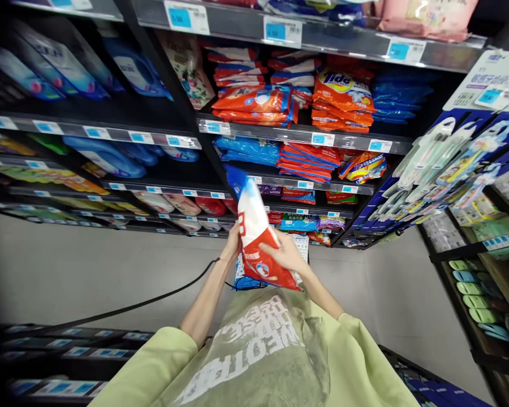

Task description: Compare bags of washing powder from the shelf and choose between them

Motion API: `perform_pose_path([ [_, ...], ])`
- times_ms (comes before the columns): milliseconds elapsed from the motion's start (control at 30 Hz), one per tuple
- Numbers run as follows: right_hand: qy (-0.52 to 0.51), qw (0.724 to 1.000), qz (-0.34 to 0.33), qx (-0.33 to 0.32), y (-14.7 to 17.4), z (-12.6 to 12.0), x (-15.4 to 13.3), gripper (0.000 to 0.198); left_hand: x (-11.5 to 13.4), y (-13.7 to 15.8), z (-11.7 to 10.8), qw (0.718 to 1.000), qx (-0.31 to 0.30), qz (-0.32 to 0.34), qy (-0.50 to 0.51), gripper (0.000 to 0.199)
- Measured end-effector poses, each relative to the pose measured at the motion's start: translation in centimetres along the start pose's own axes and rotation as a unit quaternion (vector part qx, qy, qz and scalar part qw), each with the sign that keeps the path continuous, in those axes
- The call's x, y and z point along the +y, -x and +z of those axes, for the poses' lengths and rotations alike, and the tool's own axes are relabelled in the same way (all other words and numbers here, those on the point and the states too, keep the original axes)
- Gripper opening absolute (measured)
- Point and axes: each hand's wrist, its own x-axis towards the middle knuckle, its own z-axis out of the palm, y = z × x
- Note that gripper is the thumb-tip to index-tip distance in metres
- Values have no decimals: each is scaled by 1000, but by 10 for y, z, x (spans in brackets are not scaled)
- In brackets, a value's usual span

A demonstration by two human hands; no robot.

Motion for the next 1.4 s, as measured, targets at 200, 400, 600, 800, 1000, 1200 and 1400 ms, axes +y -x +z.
perform_pose_path([
  [200,-297,943,87,122,-28,-38,40,50,44,-4,-30,992,-65,98,-44,80],
  [400,-352,910,158,152,-15,-42,71,51,43,1,-20,989,-71,104,-78,59],
  [600,-352,908,171,151,-9,-41,80,51,33,-4,-15,990,-70,87,-89,50],
  [800,-371,900,173,152,-13,-43,86,52,37,-3,-14,990,-66,85,-97,49],
  [1000,-373,887,210,171,-5,-38,96,51,35,5,-16,991,-49,73,-103,51],
  [1200,-423,867,194,176,4,-41,89,49,52,17,1,995,-53,62,-51,80],
  [1400,-437,862,162,197,11,-74,74,45,71,17,29,992,-73,-44,91,94],
])
